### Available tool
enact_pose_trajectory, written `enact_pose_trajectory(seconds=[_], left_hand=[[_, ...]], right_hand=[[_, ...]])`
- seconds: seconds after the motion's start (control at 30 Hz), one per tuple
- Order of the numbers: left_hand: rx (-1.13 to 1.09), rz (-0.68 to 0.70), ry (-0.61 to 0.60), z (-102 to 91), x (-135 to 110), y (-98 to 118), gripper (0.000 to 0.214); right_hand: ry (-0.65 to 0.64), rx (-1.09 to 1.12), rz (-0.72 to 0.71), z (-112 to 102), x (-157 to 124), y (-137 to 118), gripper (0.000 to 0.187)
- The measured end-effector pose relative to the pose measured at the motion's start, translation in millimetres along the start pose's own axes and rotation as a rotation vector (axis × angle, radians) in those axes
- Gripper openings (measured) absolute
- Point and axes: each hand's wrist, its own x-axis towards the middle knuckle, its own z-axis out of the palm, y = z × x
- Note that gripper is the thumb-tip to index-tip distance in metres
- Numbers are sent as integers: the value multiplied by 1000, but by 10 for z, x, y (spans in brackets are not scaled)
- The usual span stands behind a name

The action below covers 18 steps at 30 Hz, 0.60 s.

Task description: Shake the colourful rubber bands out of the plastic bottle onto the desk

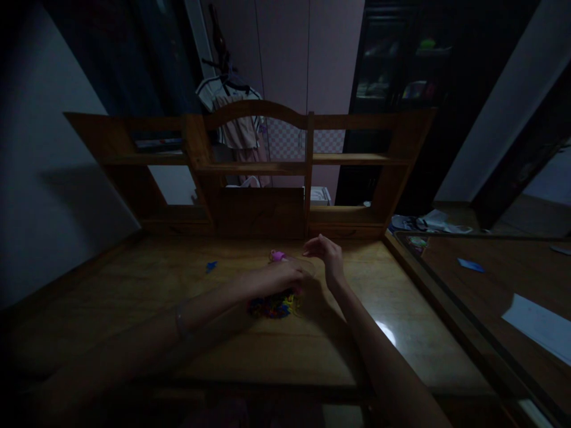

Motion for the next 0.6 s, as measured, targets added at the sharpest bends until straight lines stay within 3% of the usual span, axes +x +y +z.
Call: enact_pose_trajectory(seconds=[0.27, 0.4, 0.6], left_hand=[[133, -1, -34, -14, 110, 47, 12], [28, -76, -34, -100, 114, 34, 10], [-308, -186, 115, -400, -91, -33, 13]], right_hand=[[-2, 0, -6, -4, 5, 2, 38], [-6, 10, -19, -14, 6, -6, 37], [9, 30, 4, 1, 8, -28, 37]])
